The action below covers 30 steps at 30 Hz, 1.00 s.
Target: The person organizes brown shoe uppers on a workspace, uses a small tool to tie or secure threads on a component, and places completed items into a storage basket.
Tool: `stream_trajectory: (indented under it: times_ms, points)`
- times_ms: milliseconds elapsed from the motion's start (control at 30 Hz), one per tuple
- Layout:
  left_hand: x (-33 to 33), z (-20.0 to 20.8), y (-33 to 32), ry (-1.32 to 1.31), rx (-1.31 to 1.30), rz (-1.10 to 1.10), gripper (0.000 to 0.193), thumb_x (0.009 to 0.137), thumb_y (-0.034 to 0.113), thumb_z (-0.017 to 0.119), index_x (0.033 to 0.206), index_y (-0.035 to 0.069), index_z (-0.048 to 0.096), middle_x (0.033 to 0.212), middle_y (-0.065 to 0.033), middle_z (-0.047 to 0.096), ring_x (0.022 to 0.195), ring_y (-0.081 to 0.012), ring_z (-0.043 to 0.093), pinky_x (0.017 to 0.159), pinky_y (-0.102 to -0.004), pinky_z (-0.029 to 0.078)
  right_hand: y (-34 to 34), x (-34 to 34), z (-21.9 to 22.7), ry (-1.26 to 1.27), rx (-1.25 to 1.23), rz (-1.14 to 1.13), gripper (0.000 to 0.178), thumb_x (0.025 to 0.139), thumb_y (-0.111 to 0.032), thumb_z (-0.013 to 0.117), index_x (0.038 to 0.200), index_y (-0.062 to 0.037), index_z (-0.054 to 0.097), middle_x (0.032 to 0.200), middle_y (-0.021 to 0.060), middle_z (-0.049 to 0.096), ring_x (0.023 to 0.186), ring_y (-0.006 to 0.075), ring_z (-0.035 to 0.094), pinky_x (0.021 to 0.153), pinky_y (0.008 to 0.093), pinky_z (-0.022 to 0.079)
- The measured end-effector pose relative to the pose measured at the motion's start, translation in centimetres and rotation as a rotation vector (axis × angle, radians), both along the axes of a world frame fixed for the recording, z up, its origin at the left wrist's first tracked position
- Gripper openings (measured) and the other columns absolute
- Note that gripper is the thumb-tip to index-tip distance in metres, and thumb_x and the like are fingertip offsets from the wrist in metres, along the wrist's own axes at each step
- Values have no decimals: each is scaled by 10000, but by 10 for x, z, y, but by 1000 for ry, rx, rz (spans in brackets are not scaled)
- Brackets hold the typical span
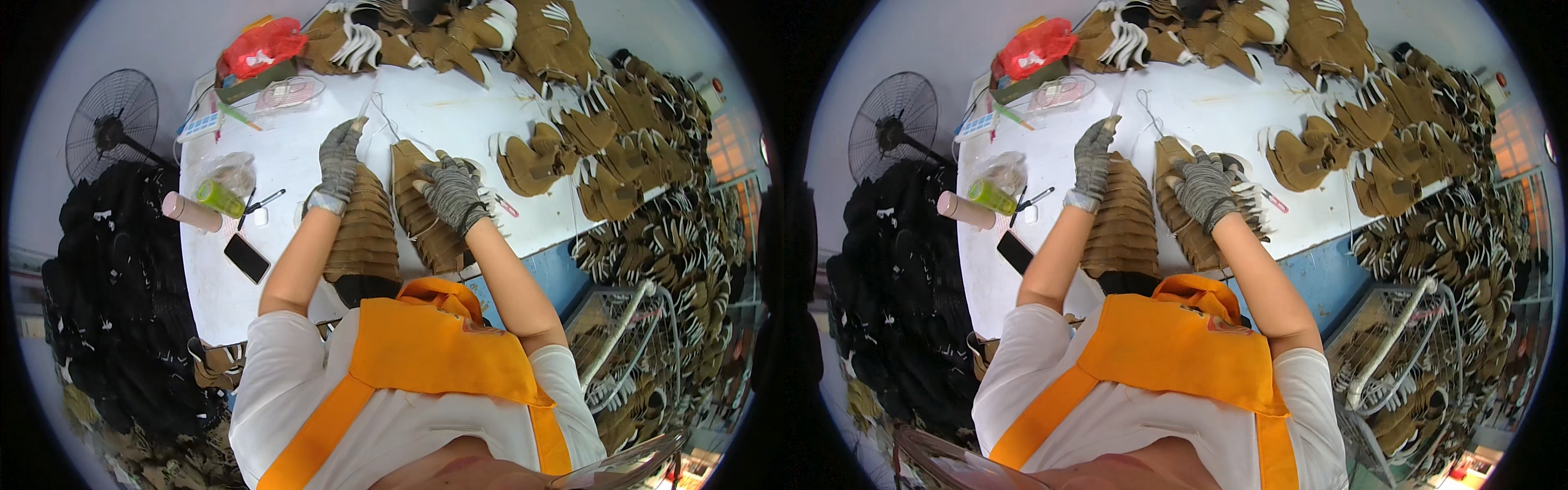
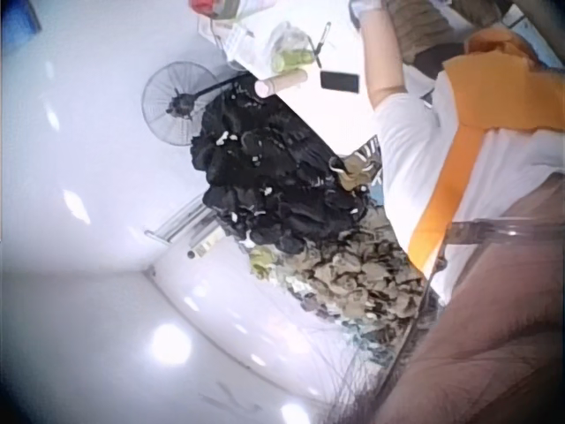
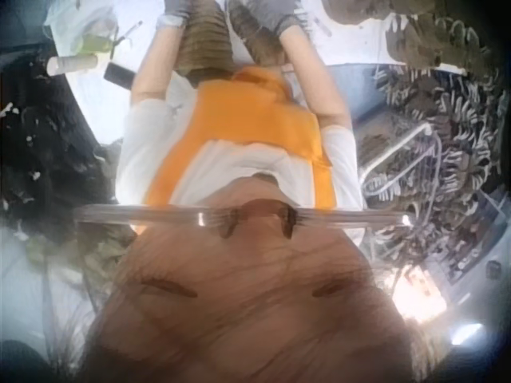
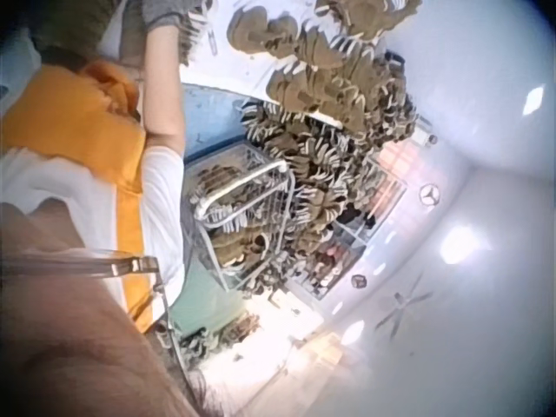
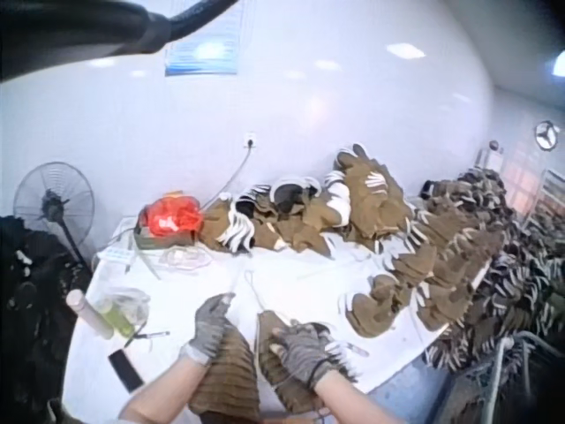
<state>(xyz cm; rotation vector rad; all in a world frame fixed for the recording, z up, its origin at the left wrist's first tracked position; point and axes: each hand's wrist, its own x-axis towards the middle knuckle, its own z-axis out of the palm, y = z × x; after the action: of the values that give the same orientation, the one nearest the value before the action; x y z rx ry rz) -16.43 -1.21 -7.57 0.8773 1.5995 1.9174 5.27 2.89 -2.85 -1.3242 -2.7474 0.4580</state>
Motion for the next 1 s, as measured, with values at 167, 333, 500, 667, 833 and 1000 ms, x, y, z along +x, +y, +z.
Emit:
stream_trajectory:
  times_ms: [167,333,500,667,833,1000]
  points:
    - [52,-9,-10,-175,-49,-109,310,922,312,608,1079,54,679,894,10,604,789,-92,500,736,-232,429,-4,17,-16,320,-267,-23,534,900,-438,553,1326,-119,513,1349,191,463,1218,321,464,1025,453,352]
    - [85,-23,-26,-132,-75,-412,252,927,281,609,1026,52,649,883,0,605,789,-89,529,702,-234,461,-17,3,2,1004,-621,-100,453,910,-339,593,1174,29,589,934,158,637,911,253,588,855,327,463]
    - [89,-2,-42,-81,-201,-647,226,924,214,607,1062,36,634,883,-2,621,769,-78,537,698,-238,477,-12,17,-5,836,-577,-152,334,899,-295,617,1039,5,659,909,112,655,845,208,592,795,321,468]
    - [81,5,-50,-179,-214,-753,281,915,295,612,1057,54,634,842,17,610,698,-63,507,628,-222,442,-9,24,-8,714,-351,14,379,876,-324,639,1112,-27,645,961,143,656,895,252,611,820,343,470]
    - [91,28,-52,-260,-144,-562,330,886,405,621,988,91,628,772,51,525,678,-55,445,597,-206,369,-12,38,10,560,-575,147,672,818,-413,692,1336,-47,471,1117,166,628,1032,261,597,906,334,455]
    - [48,61,-3,-522,403,-660,315,892,406,616,951,98,596,754,37,481,655,-103,423,628,-244,370,-5,32,-5,361,-683,130,831,749,-424,760,1390,-37,400,1118,187,621,995,254,605,888,346,466]
